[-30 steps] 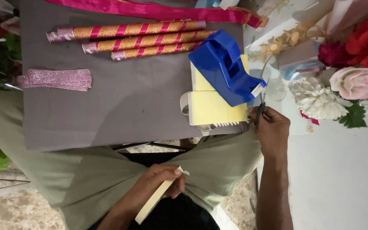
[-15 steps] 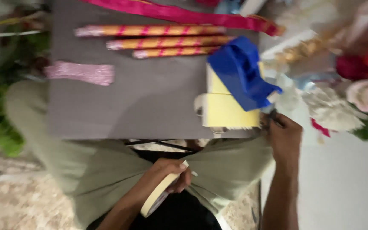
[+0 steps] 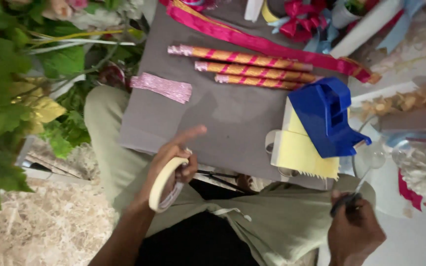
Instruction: Wrapping decorative floral stems or sticks with ribbon and securing them with adhesive tape.
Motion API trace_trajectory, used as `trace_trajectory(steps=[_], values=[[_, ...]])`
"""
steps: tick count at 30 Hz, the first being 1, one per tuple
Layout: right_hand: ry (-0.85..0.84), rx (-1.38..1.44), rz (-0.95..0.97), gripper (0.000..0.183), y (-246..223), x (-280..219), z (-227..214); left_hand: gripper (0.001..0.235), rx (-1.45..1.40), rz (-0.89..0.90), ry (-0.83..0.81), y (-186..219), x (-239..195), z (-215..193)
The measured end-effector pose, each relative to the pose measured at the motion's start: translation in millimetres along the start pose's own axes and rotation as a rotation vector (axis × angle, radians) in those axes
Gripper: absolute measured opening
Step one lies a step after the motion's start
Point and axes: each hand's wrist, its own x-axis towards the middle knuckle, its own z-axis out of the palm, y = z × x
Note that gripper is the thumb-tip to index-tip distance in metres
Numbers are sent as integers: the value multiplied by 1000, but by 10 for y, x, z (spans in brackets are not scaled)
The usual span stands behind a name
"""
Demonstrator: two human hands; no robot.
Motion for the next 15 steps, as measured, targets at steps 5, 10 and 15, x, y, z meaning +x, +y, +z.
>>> trace_trajectory(steps=[5, 10, 15], values=[[-128, 78, 46, 23, -447, -200, 254, 65, 518, 247, 75, 375, 56, -10], [-303, 206, -72, 21, -882, -317, 511, 71, 1519, 776, 378, 708, 155, 76], [-295, 170, -216, 26, -1380, -359, 614, 77, 1743, 939, 503, 636, 390, -111]])
